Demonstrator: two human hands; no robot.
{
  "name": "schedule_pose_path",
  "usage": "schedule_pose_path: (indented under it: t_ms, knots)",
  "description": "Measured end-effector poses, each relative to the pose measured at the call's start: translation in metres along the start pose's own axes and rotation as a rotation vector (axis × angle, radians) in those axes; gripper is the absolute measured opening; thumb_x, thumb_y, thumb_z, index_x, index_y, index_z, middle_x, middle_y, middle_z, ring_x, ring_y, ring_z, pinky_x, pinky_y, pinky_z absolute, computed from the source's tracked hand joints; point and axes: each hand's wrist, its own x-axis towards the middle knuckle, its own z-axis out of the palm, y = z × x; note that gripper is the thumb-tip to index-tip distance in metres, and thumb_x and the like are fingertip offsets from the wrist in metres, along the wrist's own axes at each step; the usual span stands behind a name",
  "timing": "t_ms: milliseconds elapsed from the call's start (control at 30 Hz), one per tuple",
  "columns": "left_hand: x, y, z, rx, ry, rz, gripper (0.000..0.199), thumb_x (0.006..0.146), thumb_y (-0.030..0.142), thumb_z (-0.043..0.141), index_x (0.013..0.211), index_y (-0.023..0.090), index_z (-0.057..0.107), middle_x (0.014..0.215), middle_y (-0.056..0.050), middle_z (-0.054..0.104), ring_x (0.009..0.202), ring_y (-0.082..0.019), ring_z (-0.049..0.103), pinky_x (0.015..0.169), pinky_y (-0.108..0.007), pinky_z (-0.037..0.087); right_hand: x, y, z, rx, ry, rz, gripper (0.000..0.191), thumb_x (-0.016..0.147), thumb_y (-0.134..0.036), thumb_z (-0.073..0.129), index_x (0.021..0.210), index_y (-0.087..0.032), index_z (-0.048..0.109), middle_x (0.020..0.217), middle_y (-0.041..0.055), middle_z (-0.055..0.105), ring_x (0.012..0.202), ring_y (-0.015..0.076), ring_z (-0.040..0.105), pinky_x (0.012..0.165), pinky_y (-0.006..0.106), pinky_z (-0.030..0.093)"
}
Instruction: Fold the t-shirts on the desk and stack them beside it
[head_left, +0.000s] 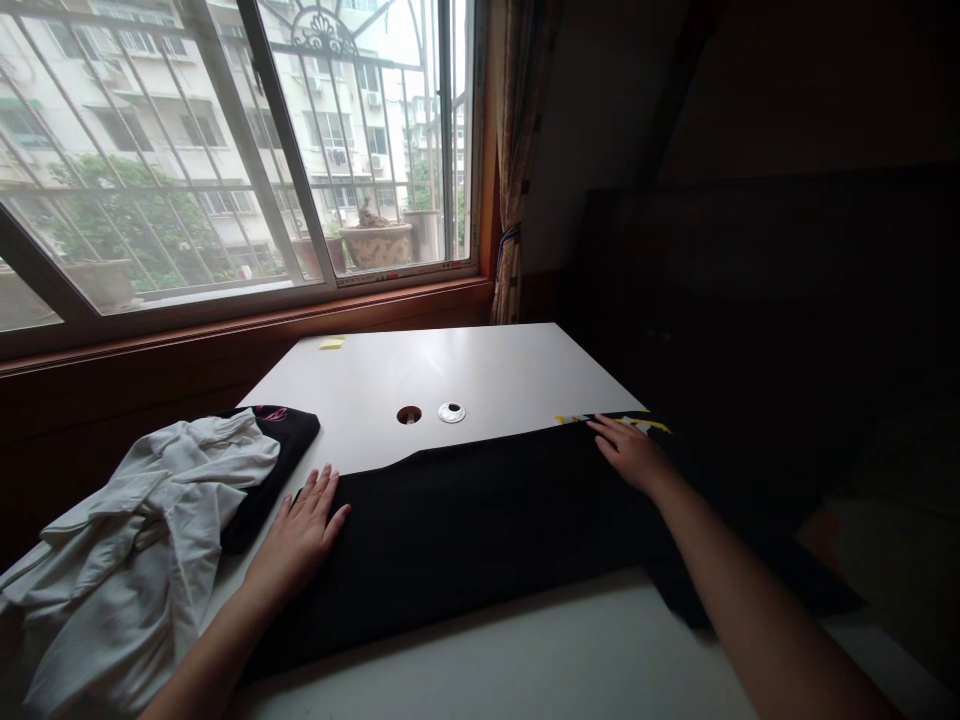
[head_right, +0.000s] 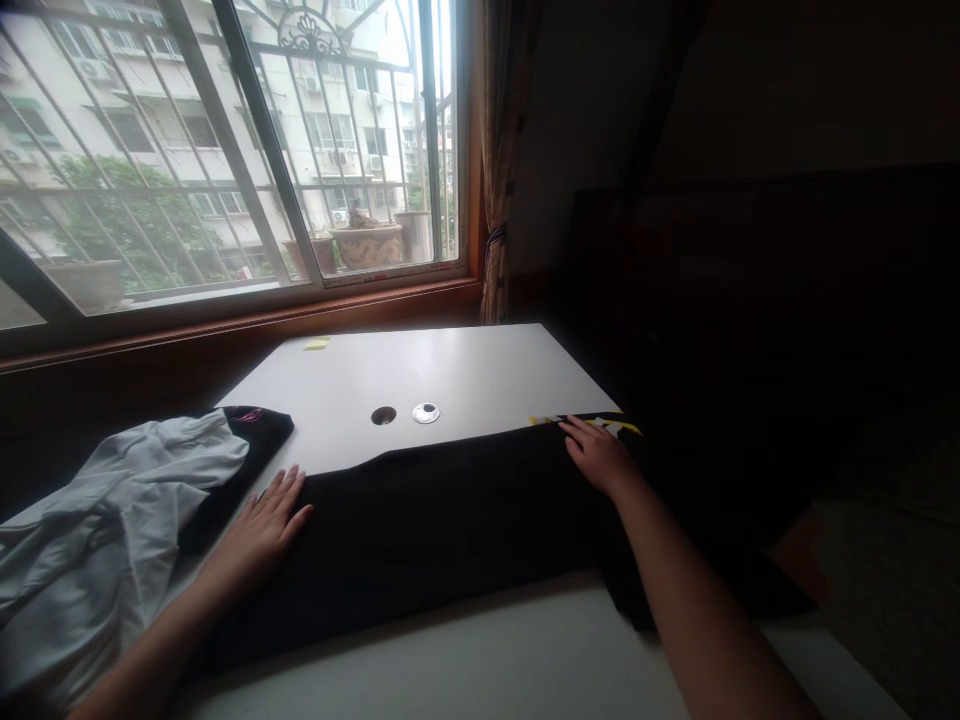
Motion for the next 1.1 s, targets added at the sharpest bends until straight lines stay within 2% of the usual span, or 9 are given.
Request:
schedule_pose_path:
  t_ms: [200, 333, 467, 700, 767, 867, 1033, 1100]
  knots:
    - [-0.001, -0.002, 0.0, 0.006, 0.011, 0.014, 0.066, 0.106, 0.049, 0.024, 0.163, 0.014, 0.026, 0.17, -0.011, 0.02, 0.158, -0.026, 0.017, 0.125, -0.05, 0.025, -0.002, 0.011, 0.0, 0.007, 0.047, -0.011, 0.049, 0.097, -0.04, 0.04, 0.134, -0.027, 0.068, 0.145, 0.005, 0.062, 0.134, 0.03, 0.056, 0.116, 0.05, 0.041]
    - [-0.001, -0.004, 0.001, 0.009, 0.011, 0.021, 0.066, 0.106, 0.049, 0.024, 0.162, 0.013, 0.027, 0.17, -0.012, 0.021, 0.158, -0.028, 0.019, 0.124, -0.052, 0.027, -0.002, 0.021, 0.0, 0.044, 0.09, -0.012, 0.047, 0.096, -0.041, 0.042, 0.127, -0.024, 0.072, 0.135, 0.0073, 0.069, 0.13, 0.0292, 0.059, 0.113, 0.049, 0.043]
    - [-0.001, -0.004, 0.0, -0.003, 0.011, 0.018, 0.066, 0.106, 0.049, 0.026, 0.162, 0.013, 0.027, 0.169, -0.012, 0.022, 0.157, -0.028, 0.02, 0.124, -0.053, 0.028, -0.004, 0.03, -0.003, 0.067, 0.122, 0.025, 0.043, 0.094, -0.039, 0.043, 0.12, -0.026, 0.075, 0.133, 0.0066, 0.07, 0.128, 0.03, 0.06, 0.11, 0.05, 0.045]
    - [0.002, -0.005, 0.002, -0.027, -0.015, -0.011, 0.066, 0.106, 0.049, 0.027, 0.162, 0.015, 0.027, 0.169, -0.01, 0.023, 0.158, -0.029, 0.019, 0.124, -0.055, 0.027, -0.019, 0.051, -0.022, 0.096, 0.197, 0.117, 0.04, 0.092, -0.036, 0.043, 0.108, -0.023, 0.078, 0.126, 0.0093, 0.072, 0.118, 0.0299, 0.065, 0.107, 0.047, 0.048]
    - [0.002, -0.006, 0.003, -0.031, -0.01, -0.013, 0.066, 0.105, 0.049, 0.027, 0.162, 0.015, 0.028, 0.169, -0.01, 0.023, 0.157, -0.029, 0.019, 0.124, -0.055, 0.027, -0.022, 0.054, -0.03, 0.129, 0.169, 0.181, 0.041, 0.093, -0.039, 0.044, 0.109, -0.023, 0.078, 0.121, 0.0089, 0.074, 0.113, 0.0299, 0.067, 0.102, 0.045, 0.051]
    - [0.002, -0.007, 0.005, -0.04, -0.005, -0.012, 0.066, 0.105, 0.049, 0.027, 0.162, 0.015, 0.029, 0.169, -0.01, 0.023, 0.157, -0.03, 0.02, 0.123, -0.055, 0.028, -0.024, 0.052, -0.038, 0.194, 0.051, 0.287, 0.038, 0.09, -0.046, 0.051, 0.105, -0.026, 0.079, 0.11, 0.0077, 0.078, 0.102, 0.0312, 0.071, 0.09, 0.044, 0.055]
    - [0.002, -0.008, 0.005, -0.057, -0.005, -0.007, 0.066, 0.105, 0.049, 0.028, 0.162, 0.016, 0.029, 0.169, -0.01, 0.025, 0.157, -0.03, 0.021, 0.123, -0.056, 0.029, -0.027, 0.04, -0.048, 0.252, -0.119, 0.305, 0.041, 0.09, -0.059, 0.056, 0.091, -0.026, 0.08, 0.082, 0.0075, 0.078, 0.066, 0.0257, 0.071, 0.064, 0.038, 0.056]
    - [0.002, -0.008, 0.004, -0.057, -0.004, -0.008, 0.066, 0.105, 0.049, 0.028, 0.162, 0.016, 0.03, 0.169, -0.01, 0.025, 0.157, -0.03, 0.022, 0.123, -0.056, 0.029, -0.028, 0.034, -0.052, 0.248, -0.188, 0.32, 0.044, 0.087, -0.065, 0.058, 0.084, -0.025, 0.078, 0.074, 0.0074, 0.076, 0.062, 0.0254, 0.07, 0.058, 0.037, 0.054]
